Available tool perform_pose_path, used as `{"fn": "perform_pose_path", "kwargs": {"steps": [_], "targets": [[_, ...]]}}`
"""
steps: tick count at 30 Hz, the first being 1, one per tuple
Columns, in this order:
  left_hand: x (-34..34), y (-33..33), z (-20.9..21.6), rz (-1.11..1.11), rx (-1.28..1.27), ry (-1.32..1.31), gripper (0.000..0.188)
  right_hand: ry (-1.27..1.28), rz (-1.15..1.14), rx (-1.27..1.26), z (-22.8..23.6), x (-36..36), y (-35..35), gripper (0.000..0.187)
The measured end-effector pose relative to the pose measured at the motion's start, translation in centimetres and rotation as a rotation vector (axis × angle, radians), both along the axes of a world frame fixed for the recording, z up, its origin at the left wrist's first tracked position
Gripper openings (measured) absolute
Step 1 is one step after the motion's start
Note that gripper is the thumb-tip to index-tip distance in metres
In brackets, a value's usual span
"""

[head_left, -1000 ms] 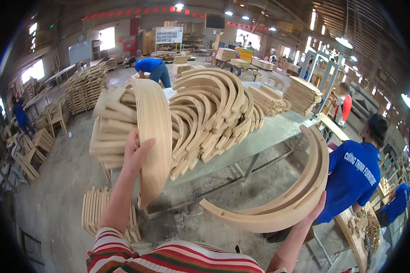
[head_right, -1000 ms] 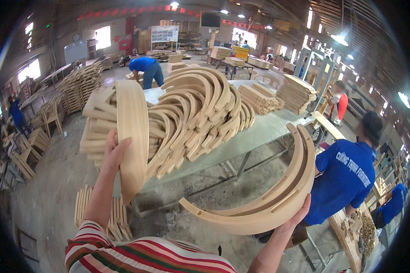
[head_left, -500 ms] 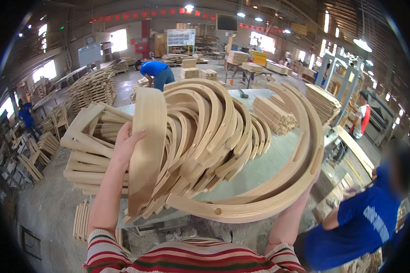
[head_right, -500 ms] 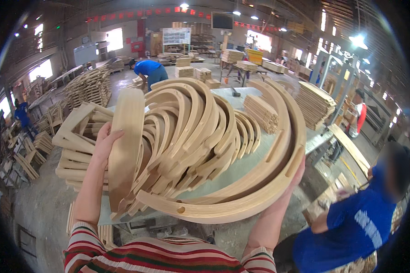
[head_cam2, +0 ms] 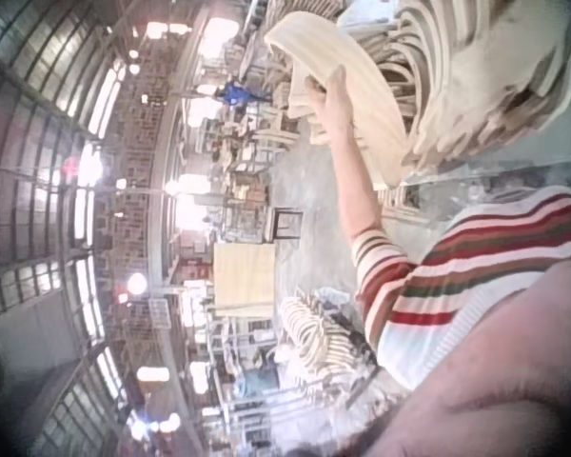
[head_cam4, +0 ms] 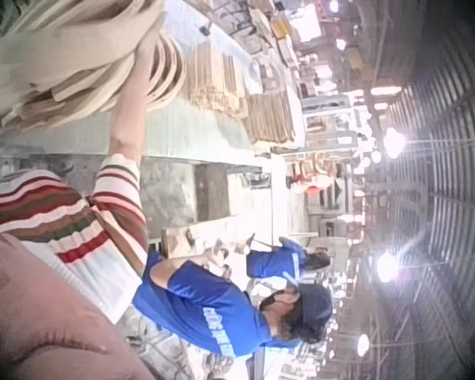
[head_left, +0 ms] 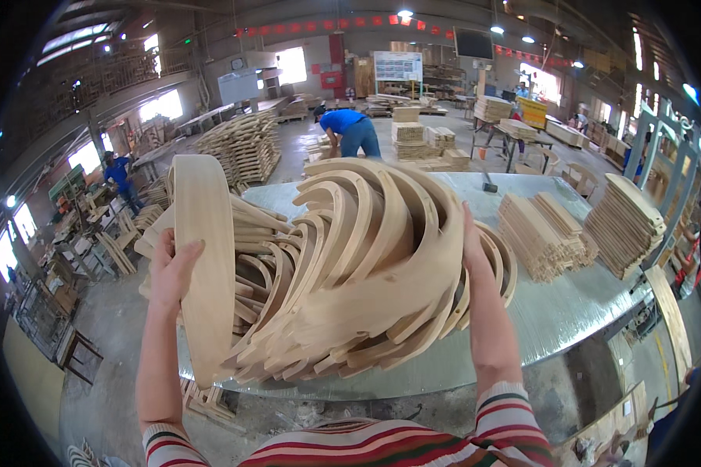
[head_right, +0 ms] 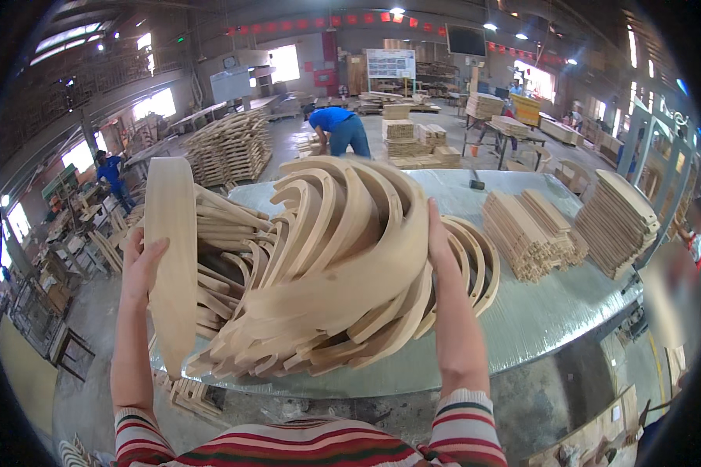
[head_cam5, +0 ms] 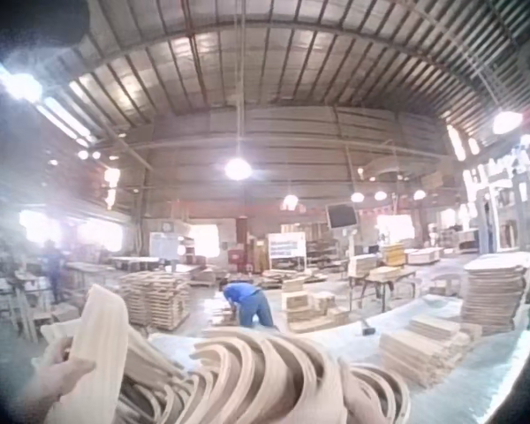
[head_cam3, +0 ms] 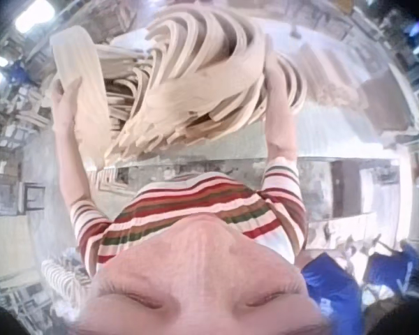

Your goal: The person applies a yellowish finish to curved wooden chair parts using a brush and a small container. They dip the brush into the container and coat the wood surfaces, then place the treated parts onto a stack. The person also moves stacks of wooden parts around the workshop floor.

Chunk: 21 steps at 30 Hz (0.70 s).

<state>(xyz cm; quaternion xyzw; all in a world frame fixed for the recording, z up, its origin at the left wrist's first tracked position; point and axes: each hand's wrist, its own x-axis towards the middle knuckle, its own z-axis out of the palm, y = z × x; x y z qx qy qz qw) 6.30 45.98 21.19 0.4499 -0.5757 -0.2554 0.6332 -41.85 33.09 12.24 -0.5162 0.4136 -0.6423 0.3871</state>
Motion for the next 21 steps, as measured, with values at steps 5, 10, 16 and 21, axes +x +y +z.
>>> {"fn": "perform_pose_path", "kwargs": {"steps": [5, 10, 16, 21], "targets": [[-2.9, 0.1, 2.7, 0.085, 0.044, -0.121, 0.042, -0.188, 0.168, 0.112, -1.2, 3.3, 0.7, 0.063], [-7.6, -2.1, 7.5, -0.075, 0.041, -0.025, 0.046, 0.202, -0.010, -0.231, 1.0, 0.4, 1.1, 0.052], [-7.9, -4.2, 8.3, -0.090, 0.116, -0.349, 0.046, 0.858, 0.000, -0.700, 6.3, 7.1, 8.9, 0.031], [-7.2, -5.7, 4.5, -0.040, 0.190, -0.383, 0.046, 0.886, -0.059, -1.008, 3.8, 6.8, 9.7, 0.024]]}}
